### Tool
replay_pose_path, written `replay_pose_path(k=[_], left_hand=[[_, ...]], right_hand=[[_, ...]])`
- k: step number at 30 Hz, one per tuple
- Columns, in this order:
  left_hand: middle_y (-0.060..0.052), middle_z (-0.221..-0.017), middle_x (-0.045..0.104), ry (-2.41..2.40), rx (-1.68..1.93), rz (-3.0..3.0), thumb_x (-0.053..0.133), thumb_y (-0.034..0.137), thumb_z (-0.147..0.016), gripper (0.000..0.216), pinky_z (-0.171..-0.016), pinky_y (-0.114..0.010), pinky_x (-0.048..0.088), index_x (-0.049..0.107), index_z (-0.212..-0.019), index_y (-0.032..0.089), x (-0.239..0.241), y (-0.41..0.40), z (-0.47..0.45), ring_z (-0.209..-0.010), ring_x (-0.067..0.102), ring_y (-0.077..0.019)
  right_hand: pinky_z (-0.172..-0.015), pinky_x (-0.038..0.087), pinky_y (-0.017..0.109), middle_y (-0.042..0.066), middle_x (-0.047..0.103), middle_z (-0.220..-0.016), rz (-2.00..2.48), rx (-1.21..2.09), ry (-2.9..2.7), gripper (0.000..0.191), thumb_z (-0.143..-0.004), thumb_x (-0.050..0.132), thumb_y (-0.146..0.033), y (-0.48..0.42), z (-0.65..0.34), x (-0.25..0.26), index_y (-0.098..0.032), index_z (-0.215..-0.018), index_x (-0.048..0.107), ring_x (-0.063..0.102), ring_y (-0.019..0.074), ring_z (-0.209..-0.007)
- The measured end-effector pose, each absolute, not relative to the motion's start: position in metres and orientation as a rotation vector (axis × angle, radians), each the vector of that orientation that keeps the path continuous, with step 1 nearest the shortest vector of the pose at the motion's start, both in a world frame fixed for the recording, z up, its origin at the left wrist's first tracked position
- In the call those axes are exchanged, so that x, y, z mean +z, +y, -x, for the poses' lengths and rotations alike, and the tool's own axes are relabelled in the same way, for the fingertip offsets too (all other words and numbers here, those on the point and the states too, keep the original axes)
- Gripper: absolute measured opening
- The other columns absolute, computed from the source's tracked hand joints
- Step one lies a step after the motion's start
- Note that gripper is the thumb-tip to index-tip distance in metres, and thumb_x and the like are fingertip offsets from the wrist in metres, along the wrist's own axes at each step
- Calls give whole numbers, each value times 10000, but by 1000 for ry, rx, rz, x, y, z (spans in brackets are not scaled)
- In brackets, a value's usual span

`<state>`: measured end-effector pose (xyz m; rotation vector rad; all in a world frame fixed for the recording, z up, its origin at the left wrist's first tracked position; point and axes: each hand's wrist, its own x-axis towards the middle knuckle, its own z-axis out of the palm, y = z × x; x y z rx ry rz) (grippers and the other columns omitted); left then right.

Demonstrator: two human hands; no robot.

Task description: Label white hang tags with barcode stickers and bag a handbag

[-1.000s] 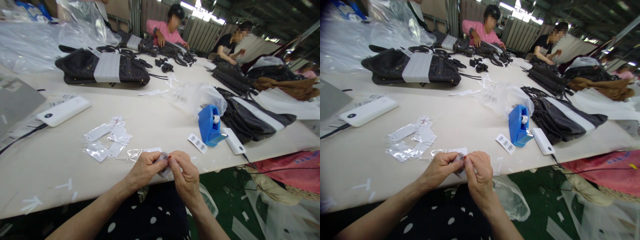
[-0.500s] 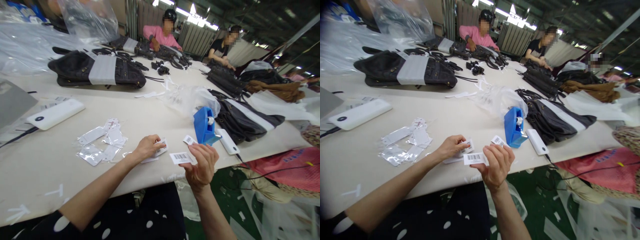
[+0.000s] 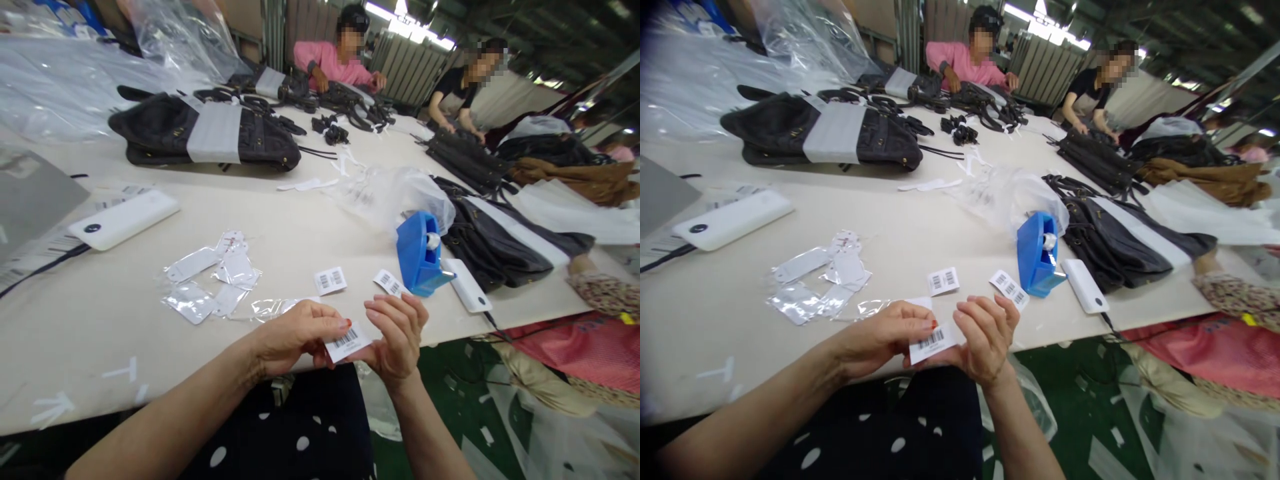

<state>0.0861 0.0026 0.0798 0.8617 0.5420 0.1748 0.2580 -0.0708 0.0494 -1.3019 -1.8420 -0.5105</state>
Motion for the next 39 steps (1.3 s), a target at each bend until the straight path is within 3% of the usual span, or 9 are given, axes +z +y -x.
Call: replay_pose_path(k=[5, 8, 12, 17, 26, 33, 39], left_hand=[[14, -523, 519, 652, 245, -847, 700, 261, -592, 204, -443, -189, 310, 556, -611, 118, 73, 5, -79, -436, 445, -65], [22, -551, 512, 746, 381, -990, 669, 257, -625, 177, -470, -192, 317, 565, -613, 114, 71, 10, -73, -472, 450, -63], [30, -531, 488, 798, 382, -1132, 639, 266, -641, 174, -488, -206, 315, 552, -604, 121, 71, 12, -70, -488, 435, -72], [39, -509, 468, 790, 332, -1234, 607, 257, -665, 156, -491, -207, 306, 536, -605, 132, 68, 6, -74, -498, 426, -78], [39, -487, 479, 897, 363, -1157, 632, 288, -622, 188, -480, -206, 309, 539, -580, 130, 55, 7, -71, -460, 438, -76], [22, -527, 522, 920, 359, -1078, 656, 318, -606, 219, -485, -204, 315, 554, -618, 124, 48, 10, -72, -472, 459, -78], [22, -540, 533, 850, 338, -1100, 660, 311, -637, 213, -491, -197, 326, 563, -613, 124, 42, 7, -80, -482, 470, -74]], right_hand=[[-927, 339, 451, 41, 663, -915, 1249, -396, -1907, 446, -687, 694, -403, -68, -256, 46, -253, -1070, 521, 594, 229, -930], [-908, 377, 431, 66, 646, -968, 1371, -35, -1837, 408, -715, 669, -359, -71, -252, 45, -212, -1078, 552, 575, 227, -960], [-757, 453, 320, 48, 654, -859, 1533, 602, -1274, 225, -849, 489, -336, -76, -243, 42, -184, -964, 609, 599, 183, -837], [-619, 421, 246, -2, 610, -681, 1554, 955, -1109, 222, -788, 577, -381, -77, -230, 39, -165, -762, 618, 539, 131, -637], [-628, 402, 250, 8, 590, -660, 1711, 647, -932, 274, -780, 560, -421, -86, -252, 23, -155, -719, 584, 529, 139, -655], [-520, 354, 246, 2, 560, -484, 2054, 686, -735, 376, -684, 635, -497, -139, -291, -18, -144, -561, 593, 471, 118, -484], [-440, 309, 227, 4, 545, -451, 1845, 814, -357, 423, -590, 685, -536, -150, -294, -58, -133, -555, 559, 437, 98, -419]])
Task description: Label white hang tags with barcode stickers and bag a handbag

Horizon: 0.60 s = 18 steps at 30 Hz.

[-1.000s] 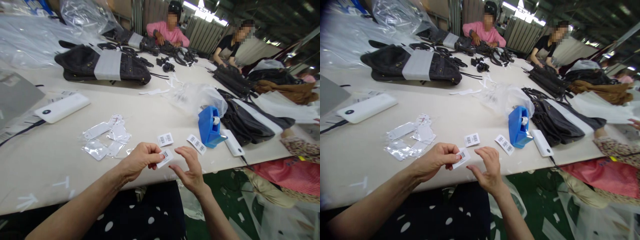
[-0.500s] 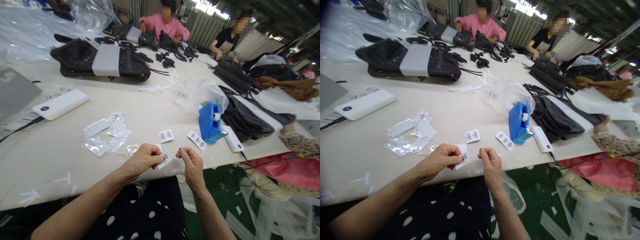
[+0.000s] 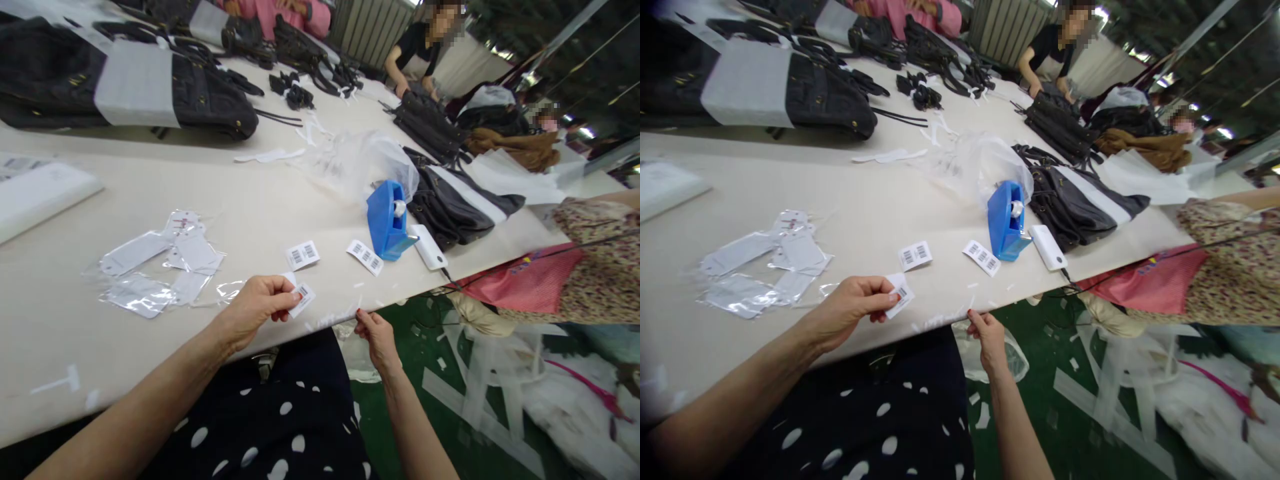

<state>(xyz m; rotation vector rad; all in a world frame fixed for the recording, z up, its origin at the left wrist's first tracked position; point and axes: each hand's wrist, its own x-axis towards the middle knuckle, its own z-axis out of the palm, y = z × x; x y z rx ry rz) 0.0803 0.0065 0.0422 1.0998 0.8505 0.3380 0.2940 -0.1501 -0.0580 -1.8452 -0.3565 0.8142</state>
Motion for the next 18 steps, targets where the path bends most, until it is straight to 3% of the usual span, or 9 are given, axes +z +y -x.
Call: replay_pose_path(k=[6, 12, 18], left_hand=[[-17, -548, 568, 857, 379, -958, 628, 353, -690, 254, -481, -203, 352, 583, -648, 107, 40, 5, -79, -478, 489, -87], [-85, -752, 637, 782, 445, -734, 575, 305, -732, 240, -509, -217, 408, 627, -799, 81, 41, 4, -76, -622, 603, -148], [-66, -786, 622, 738, 490, -630, 605, 243, -715, 179, -531, -214, 429, 620, -813, 94, 42, -8, -86, -675, 601, -147]], right_hand=[[-521, 372, 245, -11, 538, -512, 1813, 736, -373, 416, -650, 612, -558, -158, -288, -79, -148, -616, 552, 471, 118, -508], [-684, 399, 275, -5, 565, -686, 1901, 262, -535, 277, -764, 573, -443, -168, -263, -38, -171, -818, 577, 516, 144, -682], [-621, 424, 254, 2, 597, -733, 1530, 793, -613, 265, -770, 601, -376, -124, -206, 12, -167, -931, 584, 546, 122, -639]])
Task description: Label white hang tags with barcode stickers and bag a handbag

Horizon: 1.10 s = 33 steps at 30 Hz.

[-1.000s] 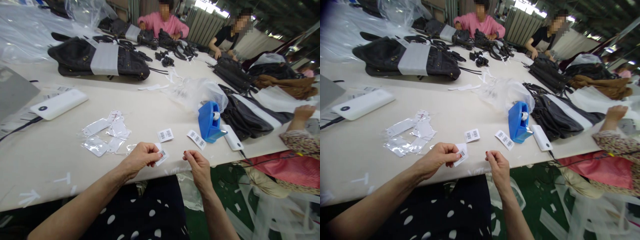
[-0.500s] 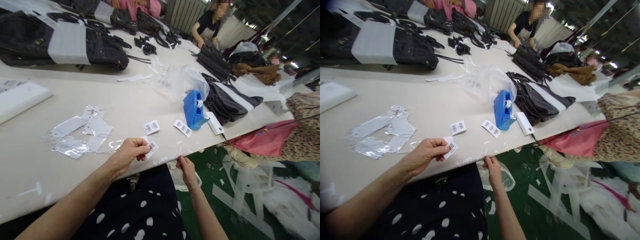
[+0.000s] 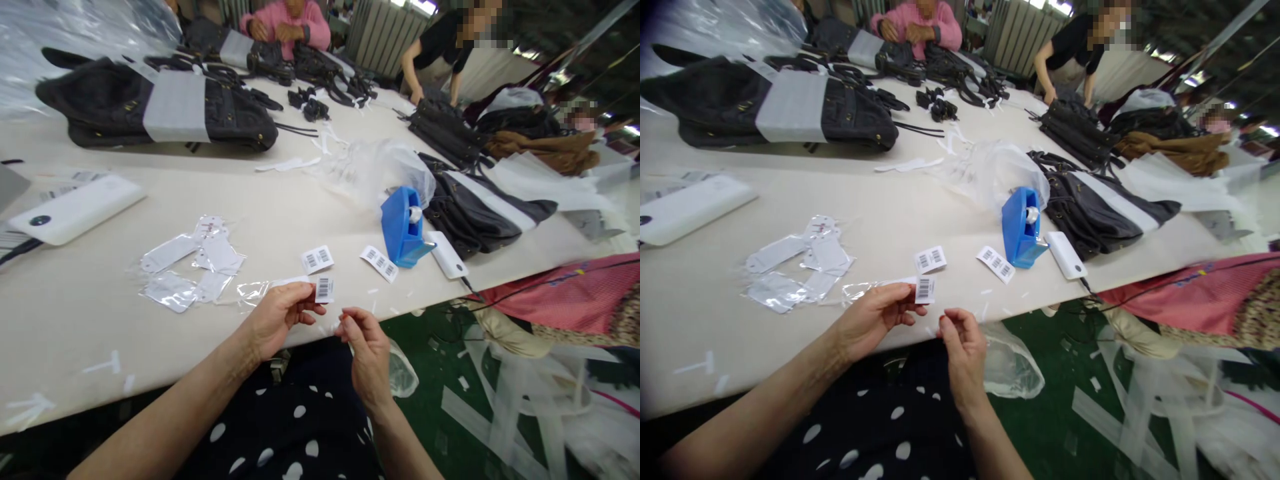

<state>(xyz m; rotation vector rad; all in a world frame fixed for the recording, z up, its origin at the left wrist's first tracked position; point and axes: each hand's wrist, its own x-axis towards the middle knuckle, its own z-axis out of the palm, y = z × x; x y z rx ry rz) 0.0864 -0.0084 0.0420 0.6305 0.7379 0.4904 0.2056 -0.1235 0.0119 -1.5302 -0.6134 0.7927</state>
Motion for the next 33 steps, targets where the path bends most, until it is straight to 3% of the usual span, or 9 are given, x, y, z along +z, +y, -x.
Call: replay_pose_path(k=[10, 19, 28, 33], left_hand=[[-54, -746, 590, 755, 552, -665, 632, 254, -694, 183, -510, -191, 396, 652, -769, 88, 37, -16, -84, -650, 534, -110], [-29, -685, 570, 815, 662, -612, 699, 235, -624, 170, -505, -201, 381, 634, -702, 97, 34, -13, -90, -620, 542, -111], [-23, -604, 582, 860, 673, -666, 681, 260, -648, 174, -489, -196, 352, 629, -688, 99, 26, -9, -83, -536, 516, -90], [-33, -607, 598, 862, 667, -689, 680, 253, -649, 170, -486, -197, 356, 629, -694, 98, 27, -8, -79, -528, 516, -96]], right_hand=[[-524, 312, 209, -43, 529, -544, 1306, 1009, -428, 179, -726, 660, -326, -94, -187, 16, -158, -738, 599, 422, 68, -510], [-507, 292, 204, -48, 511, -529, 1380, 1116, -410, 202, -739, 646, -343, -120, -191, 2, -159, -704, 568, 400, 62, -487], [-513, 310, 232, -50, 482, -466, 1820, 601, -364, 315, -690, 665, -434, -145, -232, -41, -154, -614, 543, 405, 79, -462], [-455, 268, 222, -63, 454, -427, 1559, 765, -154, 371, -582, 734, -433, -139, -239, -65, -161, -544, 484, 366, 64, -413]])
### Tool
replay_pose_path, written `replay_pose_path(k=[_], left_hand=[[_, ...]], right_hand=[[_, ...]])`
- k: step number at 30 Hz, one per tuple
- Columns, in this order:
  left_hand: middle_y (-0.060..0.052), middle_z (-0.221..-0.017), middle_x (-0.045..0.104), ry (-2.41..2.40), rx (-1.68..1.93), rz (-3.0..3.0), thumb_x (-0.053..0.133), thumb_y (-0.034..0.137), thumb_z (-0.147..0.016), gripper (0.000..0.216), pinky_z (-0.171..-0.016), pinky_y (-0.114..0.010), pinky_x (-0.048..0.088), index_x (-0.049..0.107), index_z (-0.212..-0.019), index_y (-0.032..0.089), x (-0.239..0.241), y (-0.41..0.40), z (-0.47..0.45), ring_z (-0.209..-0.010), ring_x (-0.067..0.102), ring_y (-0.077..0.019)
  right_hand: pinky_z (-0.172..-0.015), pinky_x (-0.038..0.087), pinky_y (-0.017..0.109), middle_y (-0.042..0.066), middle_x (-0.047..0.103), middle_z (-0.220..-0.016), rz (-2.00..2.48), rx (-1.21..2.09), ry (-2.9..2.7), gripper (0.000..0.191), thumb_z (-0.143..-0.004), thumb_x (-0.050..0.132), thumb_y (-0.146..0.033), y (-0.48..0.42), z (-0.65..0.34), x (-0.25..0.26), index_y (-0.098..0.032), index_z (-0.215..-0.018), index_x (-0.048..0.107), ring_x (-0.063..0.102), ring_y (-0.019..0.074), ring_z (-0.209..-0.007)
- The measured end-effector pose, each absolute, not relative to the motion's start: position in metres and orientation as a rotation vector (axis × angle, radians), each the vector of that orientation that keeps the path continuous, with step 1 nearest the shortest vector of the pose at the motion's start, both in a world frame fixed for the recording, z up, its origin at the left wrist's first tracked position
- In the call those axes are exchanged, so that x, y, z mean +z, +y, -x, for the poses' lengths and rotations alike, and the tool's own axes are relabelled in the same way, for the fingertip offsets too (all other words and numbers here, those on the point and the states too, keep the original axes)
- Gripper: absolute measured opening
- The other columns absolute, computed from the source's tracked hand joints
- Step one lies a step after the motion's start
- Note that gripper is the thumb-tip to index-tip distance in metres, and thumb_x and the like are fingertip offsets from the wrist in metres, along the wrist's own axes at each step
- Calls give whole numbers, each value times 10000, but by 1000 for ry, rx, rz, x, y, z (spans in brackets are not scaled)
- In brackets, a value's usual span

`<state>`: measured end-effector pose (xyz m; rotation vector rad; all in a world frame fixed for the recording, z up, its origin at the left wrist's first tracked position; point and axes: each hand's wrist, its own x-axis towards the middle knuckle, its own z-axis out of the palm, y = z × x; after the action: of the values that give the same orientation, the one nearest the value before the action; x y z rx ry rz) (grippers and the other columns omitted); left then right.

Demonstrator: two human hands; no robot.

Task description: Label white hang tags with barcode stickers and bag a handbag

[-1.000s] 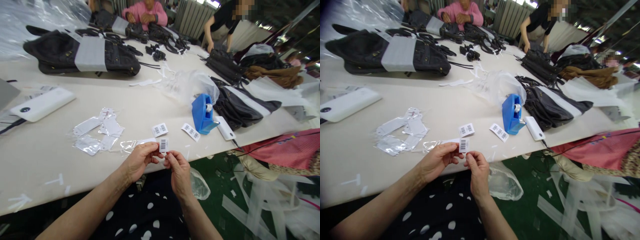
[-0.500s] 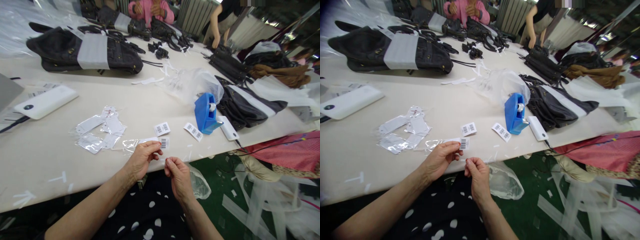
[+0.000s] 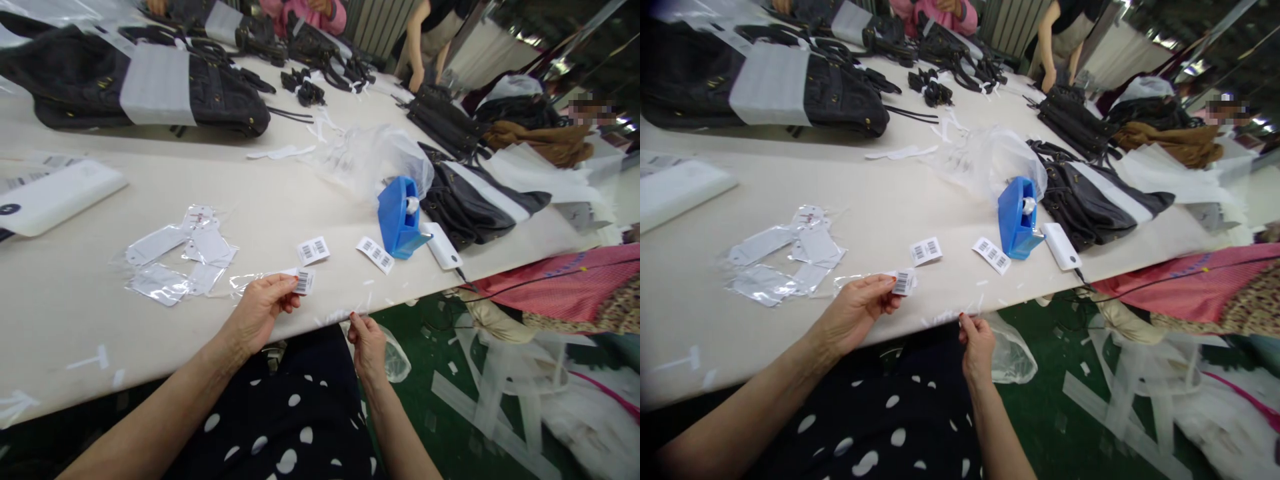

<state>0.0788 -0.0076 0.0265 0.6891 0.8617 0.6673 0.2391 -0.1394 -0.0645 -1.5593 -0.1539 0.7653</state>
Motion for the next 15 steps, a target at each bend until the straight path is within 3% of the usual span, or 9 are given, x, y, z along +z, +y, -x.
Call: replay_pose_path(k=[9, 15], left_hand=[[-17, -643, 590, 901, 882, -610, 704, 217, -619, 130, -493, -198, 389, 640, -674, 118, 34, 16, -42, -561, 518, -101], [-29, -645, 598, 906, 799, -628, 709, 230, -606, 152, -499, -202, 388, 638, -664, 108, 29, 12, -46, -562, 516, -104]], right_hand=[[-462, 301, 194, -46, 532, -585, 1296, 912, -75, 249, -593, 744, -317, -153, -237, -62, -158, -649, 562, 438, 55, -485], [-478, 321, 198, -30, 543, -638, 1215, 971, -97, 178, -634, 717, -274, -154, -234, -38, -163, -676, 585, 445, 59, -509]])
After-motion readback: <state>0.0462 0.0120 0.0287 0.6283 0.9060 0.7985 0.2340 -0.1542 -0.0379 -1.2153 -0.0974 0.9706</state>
